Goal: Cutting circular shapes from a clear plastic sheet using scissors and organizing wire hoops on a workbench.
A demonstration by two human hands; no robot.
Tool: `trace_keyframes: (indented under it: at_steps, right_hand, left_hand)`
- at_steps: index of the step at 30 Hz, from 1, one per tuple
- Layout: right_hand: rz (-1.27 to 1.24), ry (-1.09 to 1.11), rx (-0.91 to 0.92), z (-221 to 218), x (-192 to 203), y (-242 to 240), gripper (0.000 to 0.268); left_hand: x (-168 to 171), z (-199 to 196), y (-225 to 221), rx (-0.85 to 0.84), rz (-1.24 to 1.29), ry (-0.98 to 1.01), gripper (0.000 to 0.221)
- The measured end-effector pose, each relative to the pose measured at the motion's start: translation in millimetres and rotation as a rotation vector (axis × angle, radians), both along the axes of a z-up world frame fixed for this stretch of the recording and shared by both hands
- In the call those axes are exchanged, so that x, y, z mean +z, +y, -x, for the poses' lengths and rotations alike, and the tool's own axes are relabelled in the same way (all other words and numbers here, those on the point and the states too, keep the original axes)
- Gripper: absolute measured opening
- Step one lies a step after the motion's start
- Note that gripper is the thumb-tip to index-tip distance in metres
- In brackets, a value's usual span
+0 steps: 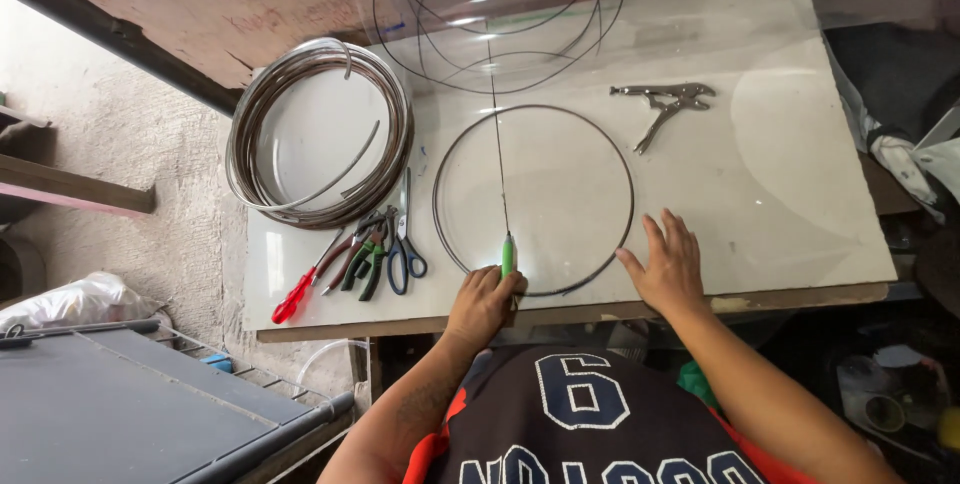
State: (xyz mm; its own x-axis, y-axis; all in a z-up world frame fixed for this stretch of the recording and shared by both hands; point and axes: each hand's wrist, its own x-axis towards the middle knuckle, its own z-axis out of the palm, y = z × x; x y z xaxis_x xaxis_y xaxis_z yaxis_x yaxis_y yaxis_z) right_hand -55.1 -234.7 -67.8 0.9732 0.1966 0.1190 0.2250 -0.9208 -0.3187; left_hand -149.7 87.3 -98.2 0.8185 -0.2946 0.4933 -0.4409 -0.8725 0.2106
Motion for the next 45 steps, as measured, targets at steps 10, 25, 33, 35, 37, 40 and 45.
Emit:
trace_keyframes:
  at_steps: [10,25,33,35,37,40,45]
  right_hand:
    - [-0.001,0.064,0.081,13.8,-40.7,-25.9,0.066]
    - [0.022,-0.018,0.077,0.6,-57.7,-40.1,0.07]
    - [0.01,-0.135,0.106,-7.6,-42.4,-4.6,0.05]
    - [-0.162,0.029,0.173,-3.8,-31.0,24.5,0.042]
    - [-0.329,0.202,0.237,4.1,-2.2,62.3,0.036]
    - [-0.64,0.665,0.272,13.1,52.1,127.1,0.052]
    - [-0.733,0.755,0.073,6.1,63.2,162.5,0.035]
  left_hand:
    - [-20.2,5.8,-2.6,0.049,-0.005,-0.007,0.019]
    - [38.0,40.0,34.5,0.387,0.396,0.25,0.037]
    - [36.6,37.3,18.9,0.424,0.45,0.314,0.038]
    - [40.2,39.4,14.0,0.444,0.47,0.334,0.03]
    - [48.4,38.2,4.4,0.464,0.489,0.359,0.026]
    - [62.2,22.5,-13.3,0.369,0.576,0.541,0.029]
    - [110.7,6.6,0.0,0.322,0.537,0.628,0.039]
